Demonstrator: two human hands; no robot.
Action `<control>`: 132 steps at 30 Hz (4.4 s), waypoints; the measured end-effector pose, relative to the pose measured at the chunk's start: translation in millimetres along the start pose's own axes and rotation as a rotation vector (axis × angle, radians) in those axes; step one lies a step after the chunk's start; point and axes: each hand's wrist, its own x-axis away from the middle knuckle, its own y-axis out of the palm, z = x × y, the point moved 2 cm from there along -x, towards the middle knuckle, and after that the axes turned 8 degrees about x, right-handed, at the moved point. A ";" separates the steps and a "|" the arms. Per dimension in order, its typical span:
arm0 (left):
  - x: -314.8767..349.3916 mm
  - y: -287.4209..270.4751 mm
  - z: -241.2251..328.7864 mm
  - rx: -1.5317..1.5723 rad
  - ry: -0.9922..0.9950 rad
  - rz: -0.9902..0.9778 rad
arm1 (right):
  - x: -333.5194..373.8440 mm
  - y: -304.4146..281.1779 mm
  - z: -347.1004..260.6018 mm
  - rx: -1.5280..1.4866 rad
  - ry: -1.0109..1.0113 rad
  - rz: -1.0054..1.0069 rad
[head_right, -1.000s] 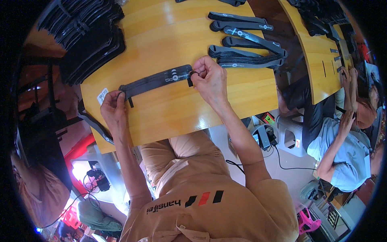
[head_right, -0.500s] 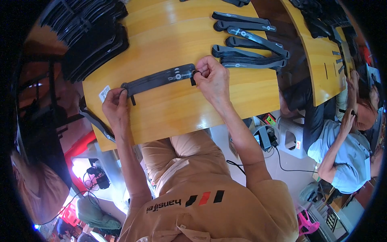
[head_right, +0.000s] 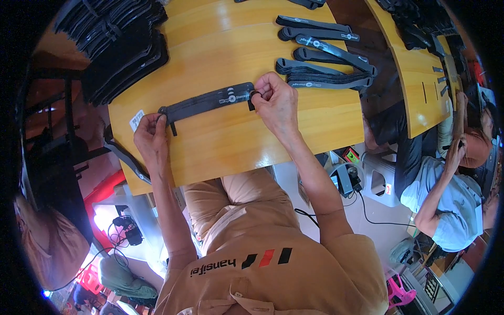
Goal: Assembling and organizing black adjustable straps with plastic buckles on a wooden workbench.
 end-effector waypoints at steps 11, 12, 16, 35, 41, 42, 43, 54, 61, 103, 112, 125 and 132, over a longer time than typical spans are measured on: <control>-0.2 0.7 6.7 -0.078 0.016 0.011 | -0.8 0.2 3.1 0.040 -0.012 0.012; 0.3 1.3 8.5 -0.084 0.032 0.025 | -1.3 0.3 3.8 0.057 -0.015 0.011; 5.0 2.7 15.5 -0.113 0.099 0.059 | -1.4 1.8 4.0 0.112 -0.045 0.009; 11.5 6.2 11.1 -0.240 0.255 0.154 | 6.4 1.3 -6.0 0.319 -0.301 0.089; 21.1 -4.2 16.6 -0.258 0.405 0.257 | 19.8 -21.7 -10.2 0.453 -0.477 0.196; 25.7 -1.3 18.4 -0.213 0.409 0.226 | 23.1 -25.4 -9.0 0.477 -0.439 0.190; 31.8 2.8 22.0 -0.169 0.414 0.193 | 26.7 -28.4 -7.5 0.500 -0.400 0.185; 77.0 81.1 27.7 -0.542 0.717 -0.269 | 44.7 -19.2 -22.8 0.565 -0.686 0.034; 78.5 83.3 28.7 -0.603 0.727 -0.291 | 42.8 -5.5 -8.1 0.819 -0.879 -0.057; 235.5 -22.1 -74.3 0.048 0.153 -0.126 | 53.7 -9.5 -6.9 0.810 -0.928 0.190; 246.9 -16.4 -152.6 -0.154 -0.023 -0.560 | 53.3 -4.5 -2.3 0.842 -0.960 0.233; 241.4 -5.2 -150.2 -0.257 0.080 -0.509 | 54.1 -12.6 -0.1 0.842 -0.964 0.237; 234.4 -0.9 -159.7 -0.146 0.128 -0.451 | 66.6 -7.9 -14.0 0.724 -0.960 0.172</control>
